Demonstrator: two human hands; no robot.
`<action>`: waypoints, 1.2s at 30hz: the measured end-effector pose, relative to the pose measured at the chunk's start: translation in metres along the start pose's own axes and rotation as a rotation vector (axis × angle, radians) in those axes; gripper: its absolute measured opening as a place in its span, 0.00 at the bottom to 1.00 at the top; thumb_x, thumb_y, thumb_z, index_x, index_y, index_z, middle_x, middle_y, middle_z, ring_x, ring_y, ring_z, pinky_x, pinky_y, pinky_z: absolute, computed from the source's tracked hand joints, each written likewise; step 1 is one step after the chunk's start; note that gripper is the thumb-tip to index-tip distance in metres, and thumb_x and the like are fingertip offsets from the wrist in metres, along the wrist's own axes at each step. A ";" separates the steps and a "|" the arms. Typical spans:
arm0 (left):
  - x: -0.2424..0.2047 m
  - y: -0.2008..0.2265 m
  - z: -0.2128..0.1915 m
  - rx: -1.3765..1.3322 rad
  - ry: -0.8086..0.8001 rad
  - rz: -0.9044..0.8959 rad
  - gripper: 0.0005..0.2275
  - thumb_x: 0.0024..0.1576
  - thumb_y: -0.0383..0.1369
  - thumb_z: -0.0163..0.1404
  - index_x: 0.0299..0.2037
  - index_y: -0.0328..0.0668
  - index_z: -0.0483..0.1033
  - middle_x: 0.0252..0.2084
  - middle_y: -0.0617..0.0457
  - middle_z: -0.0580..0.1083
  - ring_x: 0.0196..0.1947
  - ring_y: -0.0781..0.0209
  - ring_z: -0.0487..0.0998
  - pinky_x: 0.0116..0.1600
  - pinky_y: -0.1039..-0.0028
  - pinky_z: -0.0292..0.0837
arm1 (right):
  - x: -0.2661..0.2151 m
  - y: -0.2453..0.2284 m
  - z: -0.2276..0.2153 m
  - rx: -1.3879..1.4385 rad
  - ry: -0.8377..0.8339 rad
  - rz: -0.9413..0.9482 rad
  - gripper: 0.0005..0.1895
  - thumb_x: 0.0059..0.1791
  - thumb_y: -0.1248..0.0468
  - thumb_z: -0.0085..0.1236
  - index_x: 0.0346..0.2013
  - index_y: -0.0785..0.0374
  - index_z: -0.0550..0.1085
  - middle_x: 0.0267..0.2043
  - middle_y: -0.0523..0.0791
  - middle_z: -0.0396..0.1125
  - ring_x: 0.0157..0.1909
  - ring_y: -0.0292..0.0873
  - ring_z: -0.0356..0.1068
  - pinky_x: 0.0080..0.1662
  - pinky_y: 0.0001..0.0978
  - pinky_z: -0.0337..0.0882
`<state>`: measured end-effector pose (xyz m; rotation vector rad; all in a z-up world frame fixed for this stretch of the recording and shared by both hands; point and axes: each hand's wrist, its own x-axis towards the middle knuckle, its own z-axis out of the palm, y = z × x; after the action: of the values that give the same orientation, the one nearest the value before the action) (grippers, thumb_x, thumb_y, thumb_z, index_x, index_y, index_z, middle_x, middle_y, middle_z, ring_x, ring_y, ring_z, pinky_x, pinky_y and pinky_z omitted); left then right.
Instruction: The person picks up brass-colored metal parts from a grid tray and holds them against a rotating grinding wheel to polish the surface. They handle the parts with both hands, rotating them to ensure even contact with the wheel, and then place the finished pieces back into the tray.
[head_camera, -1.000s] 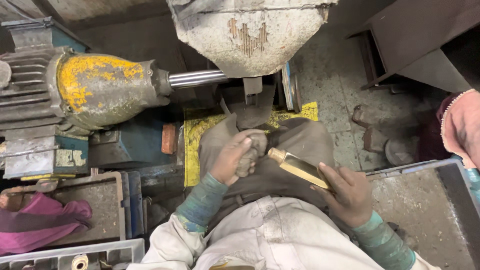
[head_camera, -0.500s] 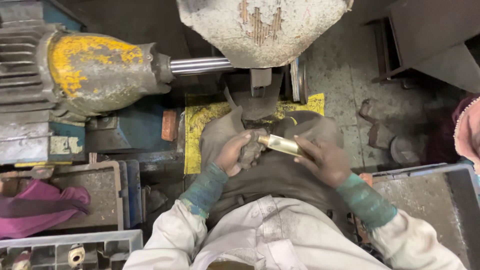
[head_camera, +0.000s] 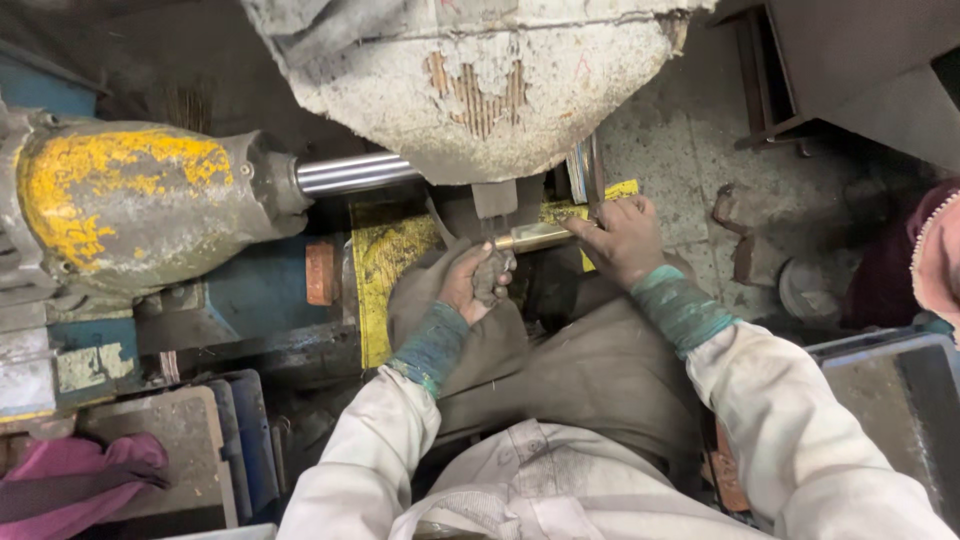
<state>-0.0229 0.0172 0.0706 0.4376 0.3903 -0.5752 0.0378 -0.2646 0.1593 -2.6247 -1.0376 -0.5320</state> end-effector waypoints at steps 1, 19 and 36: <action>0.004 0.000 -0.002 -0.026 -0.009 0.013 0.13 0.64 0.38 0.49 0.53 0.36 0.71 0.39 0.47 0.75 0.30 0.61 0.74 0.28 0.76 0.69 | 0.003 0.002 0.004 -0.017 -0.013 -0.002 0.18 0.45 0.58 0.65 0.49 0.38 0.76 0.35 0.40 0.63 0.43 0.46 0.67 0.50 0.48 0.63; 0.039 -0.014 -0.045 -0.019 -0.030 0.193 0.07 0.69 0.29 0.48 0.46 0.29 0.72 0.26 0.55 0.71 0.17 0.71 0.66 0.20 0.80 0.59 | 0.021 0.038 0.046 0.245 -0.454 0.051 0.28 0.47 0.38 0.59 0.53 0.50 0.78 0.33 0.46 0.72 0.31 0.51 0.71 0.38 0.44 0.69; 0.042 -0.014 -0.037 -0.062 0.048 0.199 0.02 0.65 0.29 0.48 0.43 0.40 0.71 0.27 0.53 0.71 0.18 0.69 0.67 0.21 0.78 0.61 | 0.030 0.025 0.029 0.180 -0.490 0.007 0.26 0.51 0.41 0.52 0.54 0.53 0.77 0.36 0.47 0.74 0.35 0.56 0.72 0.40 0.49 0.72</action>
<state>-0.0074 0.0069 0.0164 0.4259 0.4042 -0.3595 0.0820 -0.2536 0.1437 -2.6493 -1.1410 0.2167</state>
